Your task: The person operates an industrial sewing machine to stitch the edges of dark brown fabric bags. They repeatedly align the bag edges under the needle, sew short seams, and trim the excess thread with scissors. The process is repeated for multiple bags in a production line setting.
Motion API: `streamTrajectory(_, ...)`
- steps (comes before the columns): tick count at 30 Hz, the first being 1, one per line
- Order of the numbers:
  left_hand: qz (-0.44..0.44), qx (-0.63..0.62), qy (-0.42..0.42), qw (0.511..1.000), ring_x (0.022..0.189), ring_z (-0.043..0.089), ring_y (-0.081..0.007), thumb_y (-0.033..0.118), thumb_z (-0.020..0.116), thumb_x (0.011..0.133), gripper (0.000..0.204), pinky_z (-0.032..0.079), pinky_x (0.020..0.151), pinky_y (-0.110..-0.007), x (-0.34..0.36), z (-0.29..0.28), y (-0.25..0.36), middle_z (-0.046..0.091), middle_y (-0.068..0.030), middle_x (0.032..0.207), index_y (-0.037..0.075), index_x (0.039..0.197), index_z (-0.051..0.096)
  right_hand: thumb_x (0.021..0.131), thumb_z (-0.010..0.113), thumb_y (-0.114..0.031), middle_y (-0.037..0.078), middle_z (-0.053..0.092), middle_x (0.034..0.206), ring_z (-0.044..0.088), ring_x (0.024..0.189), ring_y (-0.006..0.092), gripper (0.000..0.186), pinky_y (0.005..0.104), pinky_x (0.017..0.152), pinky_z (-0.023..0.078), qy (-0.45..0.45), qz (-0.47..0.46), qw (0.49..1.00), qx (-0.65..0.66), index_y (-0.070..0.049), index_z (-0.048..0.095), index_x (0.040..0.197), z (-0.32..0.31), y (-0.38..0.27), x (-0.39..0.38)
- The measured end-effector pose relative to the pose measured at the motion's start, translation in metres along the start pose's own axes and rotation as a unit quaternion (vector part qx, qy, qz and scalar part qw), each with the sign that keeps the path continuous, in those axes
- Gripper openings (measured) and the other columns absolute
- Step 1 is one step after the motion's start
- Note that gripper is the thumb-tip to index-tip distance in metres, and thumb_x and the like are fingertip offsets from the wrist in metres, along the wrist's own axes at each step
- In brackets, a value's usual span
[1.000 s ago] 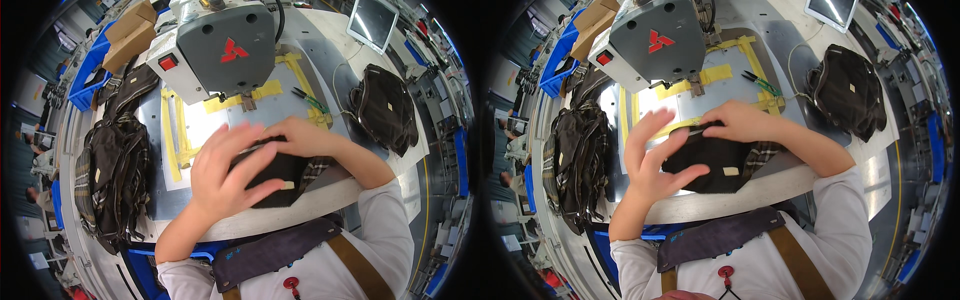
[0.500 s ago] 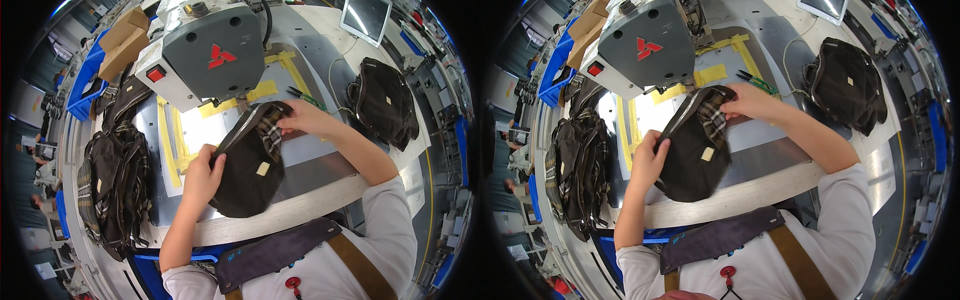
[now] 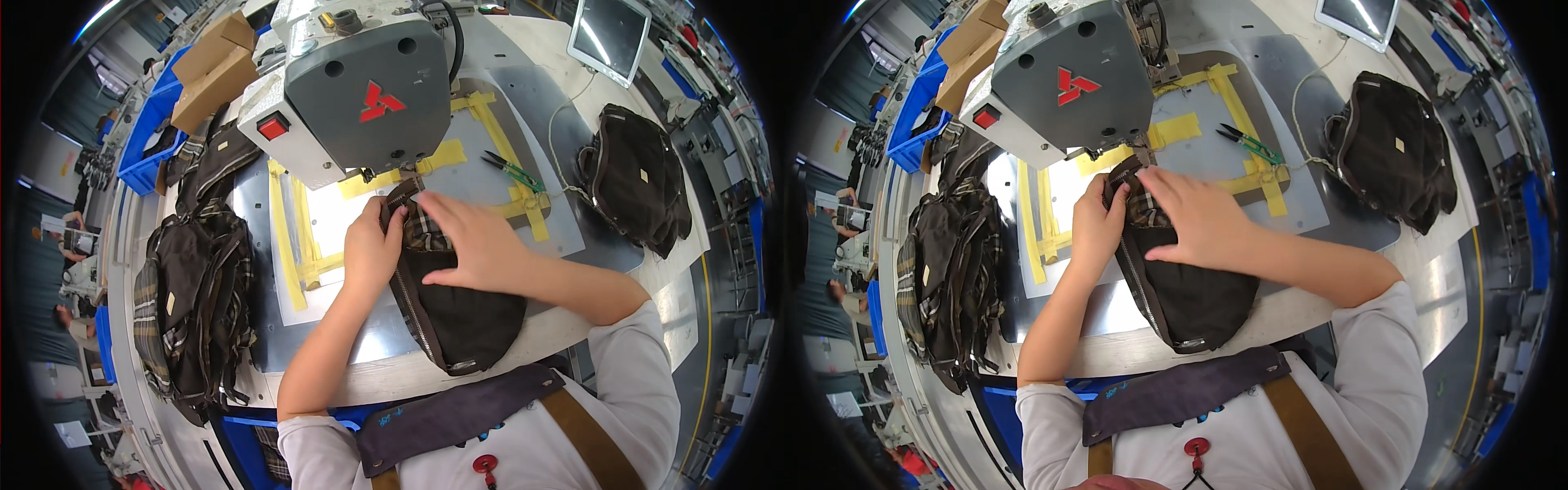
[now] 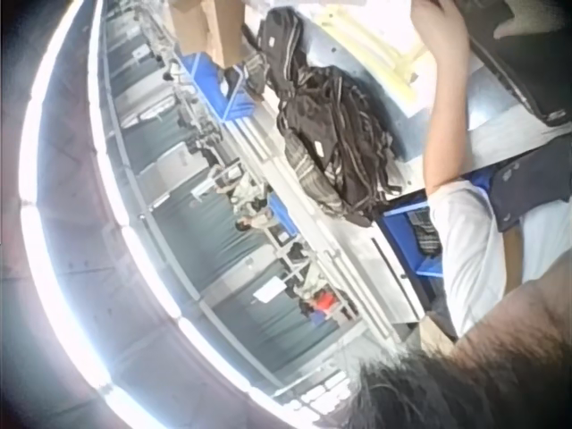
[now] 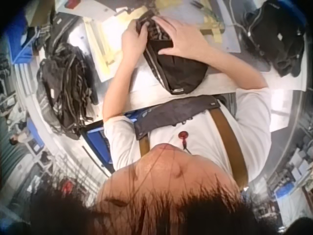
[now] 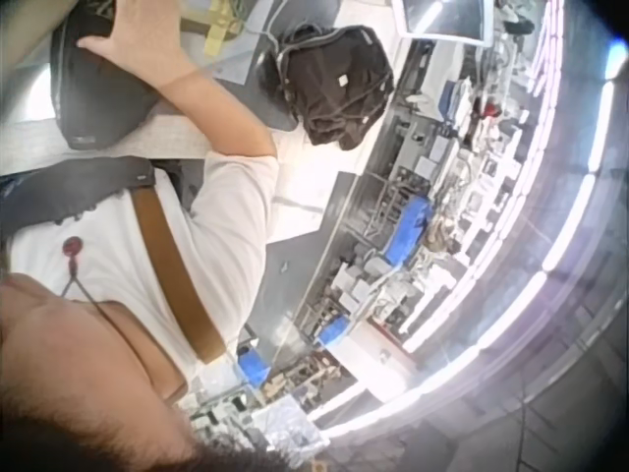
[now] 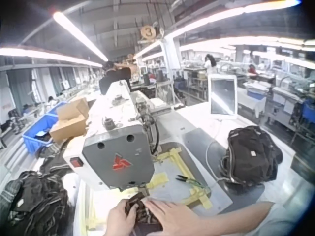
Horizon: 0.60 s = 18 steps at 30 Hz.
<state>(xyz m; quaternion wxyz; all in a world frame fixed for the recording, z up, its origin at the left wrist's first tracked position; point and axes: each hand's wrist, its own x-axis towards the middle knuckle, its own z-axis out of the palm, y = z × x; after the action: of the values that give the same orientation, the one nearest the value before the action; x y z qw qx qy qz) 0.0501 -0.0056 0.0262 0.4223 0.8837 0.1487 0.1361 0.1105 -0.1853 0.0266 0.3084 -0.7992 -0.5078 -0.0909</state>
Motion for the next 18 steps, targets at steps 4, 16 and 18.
streamTrajectory(4, 0.044, -0.068, -0.039, 0.996, 0.065, 0.061, -0.0229, 0.014, 0.062, 0.092, 0.018, 0.047, 0.063, -0.033, -0.001, 0.004, -0.014, 0.063, -0.0116, 0.074, -0.001, 0.101, 0.058, 0.085, 0.067, -0.03, 0.02, 0.065, 0.106, 0.064, 0.098, 0.0341, 0.05, 0.0375, 0.087, 0.05, -0.091, 0.07, 0.992, 0.043, 0.003, 0.057, 0.121, 0.011, 0.024, -0.003)
streamTrajectory(16, 0.039, -0.148, -0.104, 0.983, 0.076, 0.06, -0.0177, 0.012, 0.065, 0.091, 0.017, 0.048, 0.073, -0.029, -0.002, -0.005, -0.023, 0.065, -0.0095, 0.085, -0.001, 0.101, 0.063, 0.08, 0.071, -0.015, 0.007, 0.067, 0.1, 0.064, 0.092, 0.0261, 0.022, 0.0349, 0.081, 0.05, -0.069, 0.018, 0.994, 0.088, -0.006, 0.067, 0.099, -0.01, 0.032, 0.033)
streamTrajectory(18, 0.041, -0.135, -0.098, 0.985, 0.077, 0.06, -0.019, 0.012, 0.066, 0.09, 0.016, 0.049, 0.073, -0.03, 0.0, -0.004, -0.024, 0.065, -0.0105, 0.086, -0.001, 0.099, 0.064, 0.08, 0.071, -0.016, 0.007, 0.066, 0.095, 0.063, 0.087, 0.0278, 0.019, 0.036, 0.076, 0.05, -0.053, -0.026, 0.997, 0.056, -0.006, 0.067, 0.095, -0.009, 0.033, 0.036)
